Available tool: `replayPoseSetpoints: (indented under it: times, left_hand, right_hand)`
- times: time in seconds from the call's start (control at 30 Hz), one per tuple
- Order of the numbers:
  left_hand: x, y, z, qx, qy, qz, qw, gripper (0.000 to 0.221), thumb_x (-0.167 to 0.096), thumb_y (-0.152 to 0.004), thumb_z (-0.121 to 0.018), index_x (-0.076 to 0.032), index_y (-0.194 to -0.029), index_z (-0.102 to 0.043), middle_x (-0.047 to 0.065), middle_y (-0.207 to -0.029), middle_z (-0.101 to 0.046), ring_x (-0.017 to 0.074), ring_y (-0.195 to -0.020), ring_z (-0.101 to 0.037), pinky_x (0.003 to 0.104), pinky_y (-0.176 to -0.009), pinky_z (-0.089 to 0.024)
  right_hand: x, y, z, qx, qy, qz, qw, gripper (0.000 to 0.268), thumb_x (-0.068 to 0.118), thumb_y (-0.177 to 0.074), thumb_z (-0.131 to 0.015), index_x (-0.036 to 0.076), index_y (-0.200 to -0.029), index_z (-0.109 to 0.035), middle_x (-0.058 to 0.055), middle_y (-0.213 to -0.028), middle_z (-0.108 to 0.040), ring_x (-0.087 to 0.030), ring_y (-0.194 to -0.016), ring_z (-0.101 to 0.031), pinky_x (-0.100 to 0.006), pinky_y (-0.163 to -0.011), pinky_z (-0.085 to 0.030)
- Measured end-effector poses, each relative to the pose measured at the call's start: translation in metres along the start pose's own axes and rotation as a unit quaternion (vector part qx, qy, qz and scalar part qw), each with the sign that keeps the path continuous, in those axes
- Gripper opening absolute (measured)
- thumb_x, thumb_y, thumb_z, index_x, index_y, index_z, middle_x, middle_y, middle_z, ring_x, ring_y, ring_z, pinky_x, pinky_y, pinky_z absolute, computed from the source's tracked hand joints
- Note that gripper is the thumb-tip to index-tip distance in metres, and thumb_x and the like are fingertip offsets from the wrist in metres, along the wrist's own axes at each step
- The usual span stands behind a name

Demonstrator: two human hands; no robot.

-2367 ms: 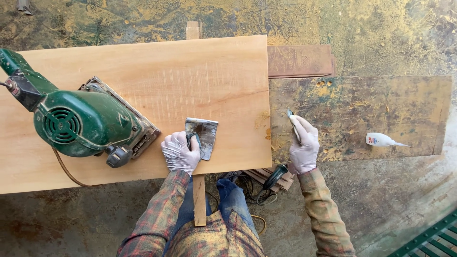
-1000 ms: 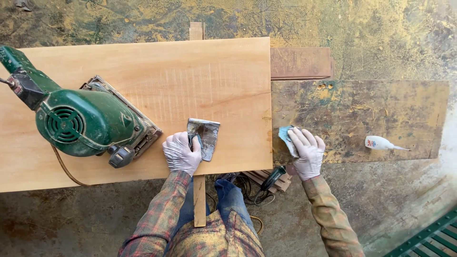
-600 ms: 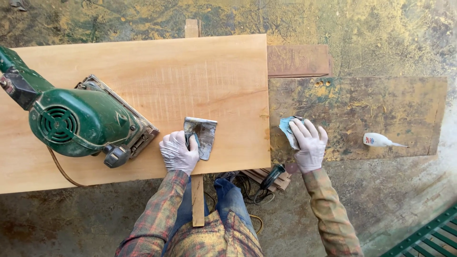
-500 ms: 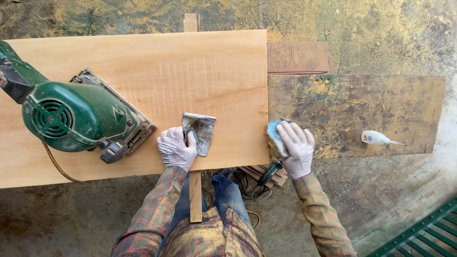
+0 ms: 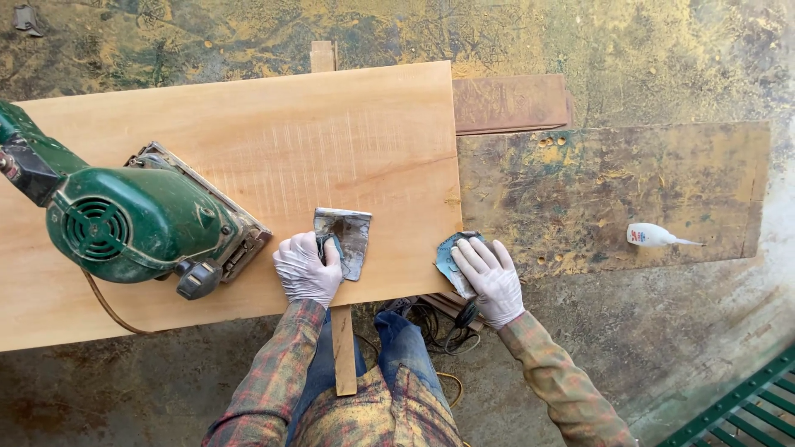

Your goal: The person sands a large wooden board using a handheld electric sander and a sanding block. They alternate between the two tools, moving across the board's surface to smooth it.

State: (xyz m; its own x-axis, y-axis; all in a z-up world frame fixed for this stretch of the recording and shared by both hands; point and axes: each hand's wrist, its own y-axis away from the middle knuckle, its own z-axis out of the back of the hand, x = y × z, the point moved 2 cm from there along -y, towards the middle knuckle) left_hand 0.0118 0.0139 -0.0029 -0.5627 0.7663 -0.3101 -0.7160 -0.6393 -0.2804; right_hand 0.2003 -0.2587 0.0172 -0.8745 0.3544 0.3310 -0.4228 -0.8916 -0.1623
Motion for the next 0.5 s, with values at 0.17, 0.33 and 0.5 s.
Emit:
replayPoseSetpoints:
  times: [0.17,0.33,0.5]
  left_hand:
    - [-0.001,-0.002,0.002,0.011,0.004,0.011,1.000,0.025,-0.021,-0.089,-0.074,-0.009,-0.101,-0.055,0.012,-0.093,-0.060,0.0358,-0.092,-0.057,0.053,-0.082,-0.043]
    - [-0.001,0.004,-0.003,-0.004,-0.003,-0.004,1.000,0.026,-0.020,-0.090,-0.073,-0.007,-0.104,-0.055,0.012,-0.095,-0.059,0.0348,-0.092,-0.056,0.053,-0.083,-0.043]
    - [-0.002,-0.001,0.002,0.011,0.001,0.007,1.000,0.027,-0.021,-0.089,-0.074,-0.008,-0.102,-0.055,0.011,-0.094,-0.059,0.0347,-0.092,-0.056,0.053,-0.082,-0.042]
  right_hand:
    - [-0.033,-0.050,0.013,-0.067,-0.012,-0.058,0.996,0.037,0.011,-0.088,-0.070,0.008,-0.125,-0.070,-0.009,-0.128,-0.071,-0.025,-0.116,-0.065,-0.044,-0.099,-0.047]
    - [-0.041,-0.079,0.020,-0.174,-0.094,-0.117,0.973,0.034,0.002,-0.098,-0.064,0.005,-0.131,-0.069,-0.013,-0.126,-0.071,-0.030,-0.113,-0.066,-0.041,-0.098,-0.054]
    - [-0.023,-0.061,-0.009,-0.089,-0.073,-0.068,0.991,0.037,0.004,-0.093,-0.067,0.000,-0.130,-0.068,-0.017,-0.118,-0.071,-0.034,-0.108,-0.065,-0.042,-0.091,-0.054]
